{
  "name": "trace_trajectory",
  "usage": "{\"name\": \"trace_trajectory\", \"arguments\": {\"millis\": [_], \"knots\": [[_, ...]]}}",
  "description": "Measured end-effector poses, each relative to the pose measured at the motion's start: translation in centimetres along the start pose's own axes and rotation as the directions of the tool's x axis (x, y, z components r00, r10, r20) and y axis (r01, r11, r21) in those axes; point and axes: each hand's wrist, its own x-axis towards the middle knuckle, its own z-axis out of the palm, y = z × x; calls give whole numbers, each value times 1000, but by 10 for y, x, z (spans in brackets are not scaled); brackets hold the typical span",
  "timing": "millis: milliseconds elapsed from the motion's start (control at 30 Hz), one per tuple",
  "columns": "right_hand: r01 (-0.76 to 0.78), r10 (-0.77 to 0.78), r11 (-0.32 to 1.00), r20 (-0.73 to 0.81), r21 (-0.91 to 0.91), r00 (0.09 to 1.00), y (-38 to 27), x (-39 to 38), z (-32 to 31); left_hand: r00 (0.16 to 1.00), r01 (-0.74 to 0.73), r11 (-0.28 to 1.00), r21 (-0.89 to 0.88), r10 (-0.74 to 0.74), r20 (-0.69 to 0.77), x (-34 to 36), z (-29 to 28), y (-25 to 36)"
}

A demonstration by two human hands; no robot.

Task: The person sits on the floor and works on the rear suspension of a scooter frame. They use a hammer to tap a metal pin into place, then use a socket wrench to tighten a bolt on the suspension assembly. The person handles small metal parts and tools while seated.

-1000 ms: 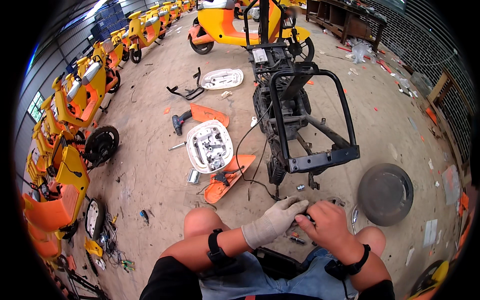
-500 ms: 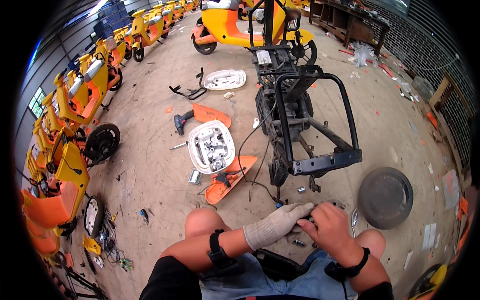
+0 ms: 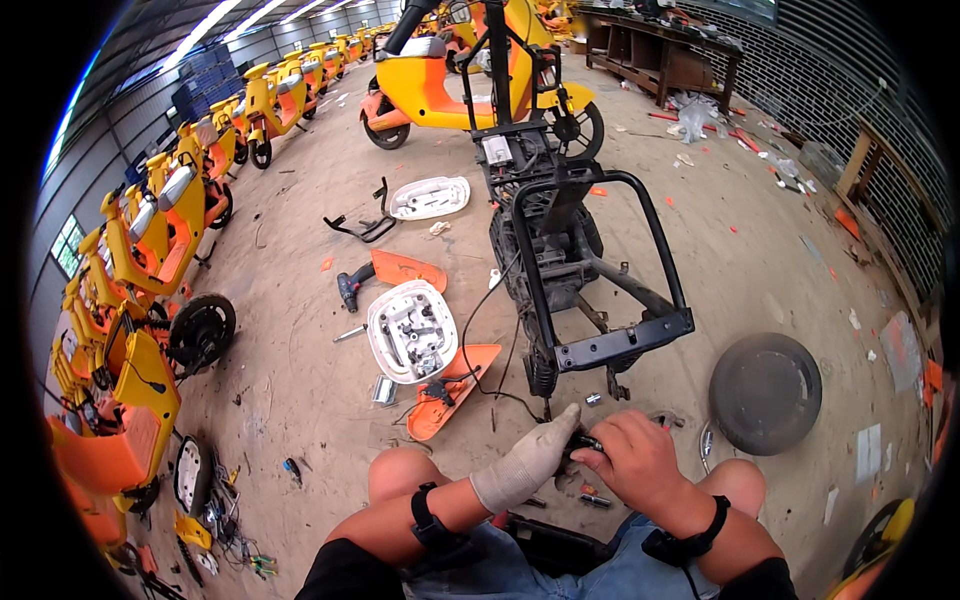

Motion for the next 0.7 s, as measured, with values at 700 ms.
{"name": "trace_trajectory", "arguments": {"millis": [700], "knots": [[-13, 15, 999, 43, -47, 999, 1, -7, -6, 798, -484, 332, 810, 547, 253, 4, -19, -29]]}}
